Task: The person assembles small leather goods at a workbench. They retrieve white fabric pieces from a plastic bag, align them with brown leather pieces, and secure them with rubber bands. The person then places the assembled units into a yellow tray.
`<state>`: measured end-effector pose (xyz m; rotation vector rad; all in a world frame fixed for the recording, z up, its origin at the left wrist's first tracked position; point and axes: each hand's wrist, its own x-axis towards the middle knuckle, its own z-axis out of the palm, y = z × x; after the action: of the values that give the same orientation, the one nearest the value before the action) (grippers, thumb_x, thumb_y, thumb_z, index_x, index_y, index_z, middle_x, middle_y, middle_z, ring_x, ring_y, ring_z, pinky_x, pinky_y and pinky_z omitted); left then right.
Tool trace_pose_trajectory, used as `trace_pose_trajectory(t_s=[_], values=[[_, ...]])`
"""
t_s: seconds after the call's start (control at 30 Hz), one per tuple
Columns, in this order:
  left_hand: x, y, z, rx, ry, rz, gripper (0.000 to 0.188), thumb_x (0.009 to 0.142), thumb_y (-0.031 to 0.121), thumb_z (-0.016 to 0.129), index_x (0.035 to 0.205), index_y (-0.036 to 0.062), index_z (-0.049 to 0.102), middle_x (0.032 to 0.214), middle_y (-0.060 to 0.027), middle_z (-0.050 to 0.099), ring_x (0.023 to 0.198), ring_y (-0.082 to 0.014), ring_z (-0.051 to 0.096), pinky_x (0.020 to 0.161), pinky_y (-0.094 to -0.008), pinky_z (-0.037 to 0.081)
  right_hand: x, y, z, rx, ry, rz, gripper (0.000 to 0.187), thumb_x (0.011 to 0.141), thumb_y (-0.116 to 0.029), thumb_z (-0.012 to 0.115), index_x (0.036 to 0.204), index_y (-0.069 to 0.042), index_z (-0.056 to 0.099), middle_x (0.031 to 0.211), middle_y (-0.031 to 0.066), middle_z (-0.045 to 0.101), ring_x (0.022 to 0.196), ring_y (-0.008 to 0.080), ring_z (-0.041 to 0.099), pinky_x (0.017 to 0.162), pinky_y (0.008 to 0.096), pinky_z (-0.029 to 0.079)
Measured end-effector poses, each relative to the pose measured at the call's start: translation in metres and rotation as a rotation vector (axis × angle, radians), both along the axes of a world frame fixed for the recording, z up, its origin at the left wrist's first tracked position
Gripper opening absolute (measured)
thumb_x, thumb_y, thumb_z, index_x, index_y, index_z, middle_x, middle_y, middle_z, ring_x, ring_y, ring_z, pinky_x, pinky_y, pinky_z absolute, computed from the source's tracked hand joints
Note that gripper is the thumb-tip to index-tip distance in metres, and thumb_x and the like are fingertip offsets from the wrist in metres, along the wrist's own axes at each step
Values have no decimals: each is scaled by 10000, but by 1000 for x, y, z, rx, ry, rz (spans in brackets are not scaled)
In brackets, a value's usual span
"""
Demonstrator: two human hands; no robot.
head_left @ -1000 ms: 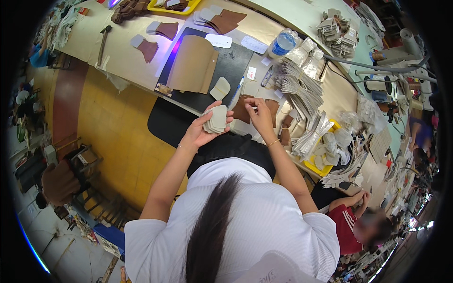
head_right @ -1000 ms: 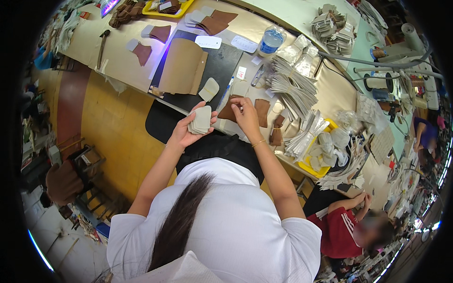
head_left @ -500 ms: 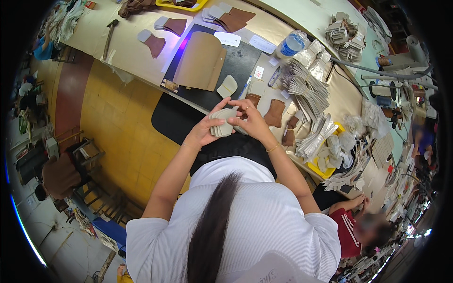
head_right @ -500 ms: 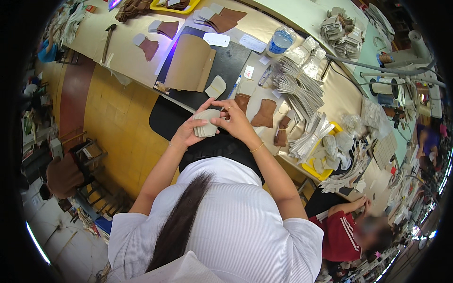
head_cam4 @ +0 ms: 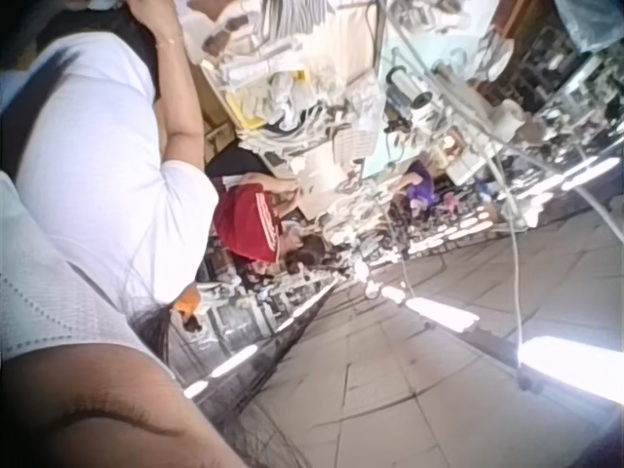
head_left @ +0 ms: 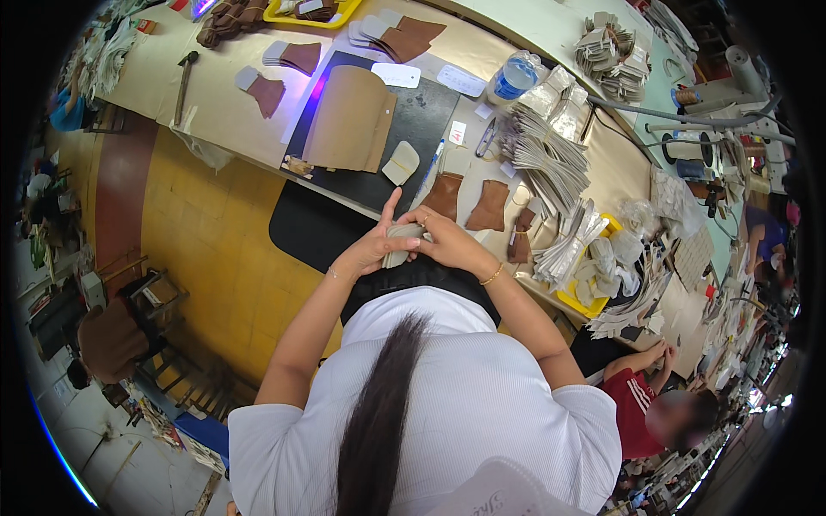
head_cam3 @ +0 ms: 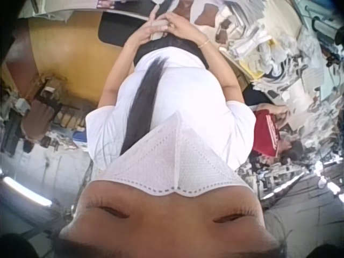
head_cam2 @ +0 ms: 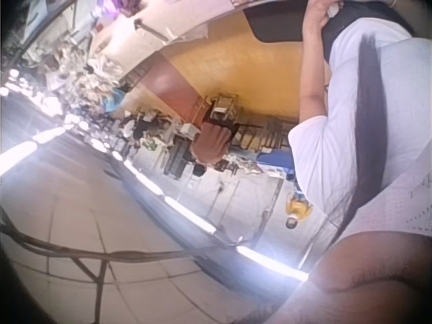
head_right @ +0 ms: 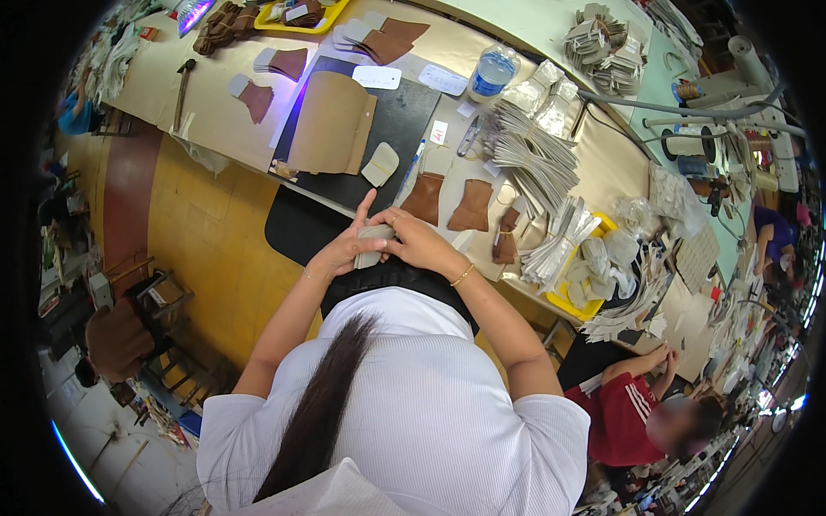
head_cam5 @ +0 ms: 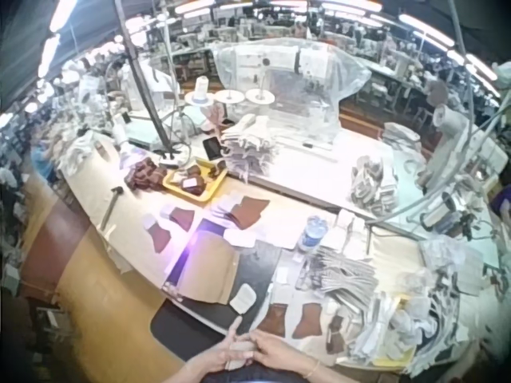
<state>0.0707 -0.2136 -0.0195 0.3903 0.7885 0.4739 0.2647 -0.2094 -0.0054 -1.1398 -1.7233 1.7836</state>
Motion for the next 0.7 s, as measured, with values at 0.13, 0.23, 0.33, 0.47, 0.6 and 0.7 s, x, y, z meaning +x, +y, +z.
trace_pose_trajectory(t_s=[0.13,0.23,0.33,0.47,0.6,0.7], values=[[2,9,12,-4,-95,-32,1039,773,130,762,1534,207,59,1216,-125,506,922,-221,611,817,-347,532,4,6,14,-99,-34,-87,307,828,-95,670,1115,-26,585,1086,131,572,944,258,628,818,370,497],[1,18,15,57,-134,-135,991,780,81,761,1527,175,116,1137,-95,544,931,-205,640,752,-328,564,6,9,12,120,-9,-106,322,815,-83,693,1120,-45,596,1088,122,574,959,245,616,818,343,500],[1,26,31,92,-40,-182,964,765,48,760,1516,149,164,1096,-87,553,854,-174,635,638,-288,569,1,9,22,305,97,-286,349,796,-72,721,1127,-73,613,1123,109,561,963,254,604,812,322,506],[4,31,75,236,-88,-28,897,740,8,766,1475,129,267,1027,-69,553,752,-125,595,539,-244,534,4,9,52,547,55,-421,429,735,-62,781,1135,-108,631,1189,94,535,1007,255,582,825,324,505],[5,36,100,350,-90,-73,863,723,47,776,1445,94,306,957,-76,540,732,-133,565,521,-240,529,11,13,74,809,0,-419,484,681,-54,819,1124,-156,654,1221,86,521,1045,245,570,858,347,494],[6,33,108,364,-129,-103,865,718,66,781,1440,75,305,948,-87,531,784,-141,559,507,-236,521,14,15,86,972,-5,-419,441,691,-63,812,1098,-172,681,1222,77,515,1018,230,569,828,336,502]])
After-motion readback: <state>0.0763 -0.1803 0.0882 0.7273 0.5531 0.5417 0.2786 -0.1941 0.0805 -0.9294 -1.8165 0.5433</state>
